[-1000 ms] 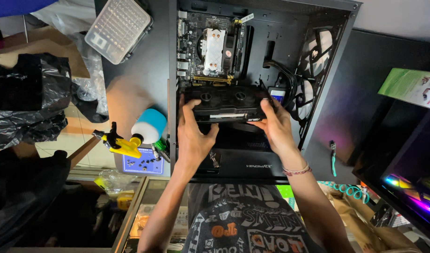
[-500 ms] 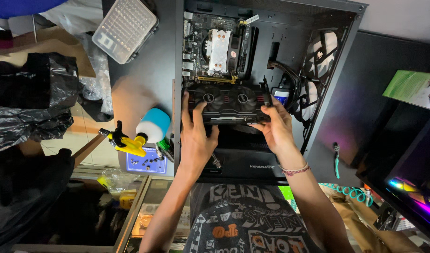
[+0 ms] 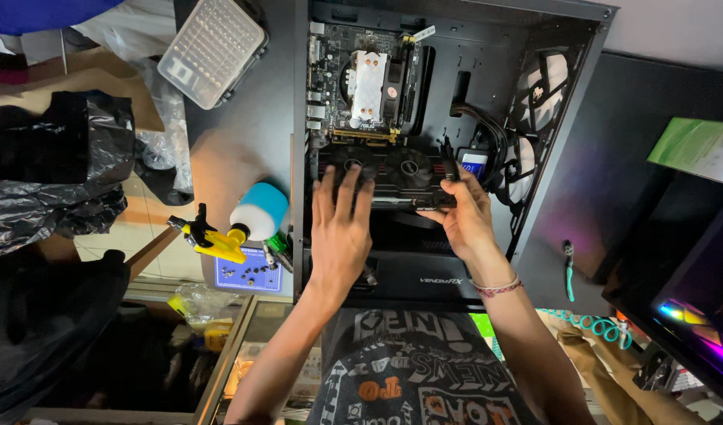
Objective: The person installs a graphics card into a desktop computer case, aligning it with the motherboard slot and securing it with screws. They then attach a metal bracket to the rear of the case and organize small parts in a plastic container.
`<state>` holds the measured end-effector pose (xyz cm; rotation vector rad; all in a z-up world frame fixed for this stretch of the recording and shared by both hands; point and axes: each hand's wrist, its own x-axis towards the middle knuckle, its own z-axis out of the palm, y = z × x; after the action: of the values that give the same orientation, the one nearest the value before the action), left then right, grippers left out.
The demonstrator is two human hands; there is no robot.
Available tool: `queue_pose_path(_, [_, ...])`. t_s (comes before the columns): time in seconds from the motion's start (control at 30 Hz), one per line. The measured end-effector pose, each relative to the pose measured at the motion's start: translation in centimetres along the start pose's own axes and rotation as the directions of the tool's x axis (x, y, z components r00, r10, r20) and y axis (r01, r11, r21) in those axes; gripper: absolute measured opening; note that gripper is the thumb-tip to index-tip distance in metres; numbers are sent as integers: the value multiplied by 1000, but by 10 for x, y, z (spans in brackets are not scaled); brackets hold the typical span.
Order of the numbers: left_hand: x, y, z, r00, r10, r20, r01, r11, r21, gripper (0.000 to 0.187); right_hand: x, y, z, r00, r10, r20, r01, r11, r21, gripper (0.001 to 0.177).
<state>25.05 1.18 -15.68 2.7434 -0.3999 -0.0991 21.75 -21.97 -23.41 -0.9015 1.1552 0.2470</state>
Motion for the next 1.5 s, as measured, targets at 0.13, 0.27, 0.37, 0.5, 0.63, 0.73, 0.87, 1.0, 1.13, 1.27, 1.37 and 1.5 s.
queue_pose_path(0.13, [2,-9,10,988,148,-36,-148,989,3,58,4,-2,-1,1000,20,0,-20,1000,23,36])
queue_pose_path(0.27, [11,-4,9,960,261,-104,-264,964,-20,57,25,11,-18,995,97,-32,-95,994,53,30])
queue_pose_path(0.37, [14,-2,10,955,271,-117,-272,962,3,57,35,14,-29,992,118,-36,-114,990,80,28])
queue_pose_path(0.5, [16,-2,15,968,240,-80,-239,971,14,55,0,-15,3,996,74,-48,-72,997,37,31])
queue_pose_path(0.63, [21,11,23,948,300,-108,-300,954,12,37,-7,-15,-2,999,26,-21,-26,1000,1,32])
queue_pose_path(0.73, [19,23,29,925,363,-109,-358,932,63,38,-28,-32,7,999,-53,-4,52,996,-77,33])
queue_pose_path(0.87, [20,29,28,948,291,-132,-304,948,-93,57,-70,-59,10,942,-259,213,304,927,-220,62])
queue_pose_path(1.0, [26,48,0,996,14,-88,-50,903,-427,81,-88,-44,-8,772,-419,478,612,694,-380,111])
queue_pose_path(1.13, [28,69,-13,989,-109,-99,42,855,-517,77,-119,-36,16,720,-381,580,687,509,-519,128])
queue_pose_path(1.27, [34,93,-38,909,-405,102,311,494,-812,56,-130,-29,30,626,-453,635,780,346,-522,126])
queue_pose_path(1.37, [36,108,-42,829,-503,244,392,214,-895,51,-123,-25,24,636,-556,535,755,303,-582,123])
queue_pose_path(1.5, [32,112,-39,770,-514,378,412,-52,-910,49,-130,-45,23,599,-618,509,745,198,-637,123])
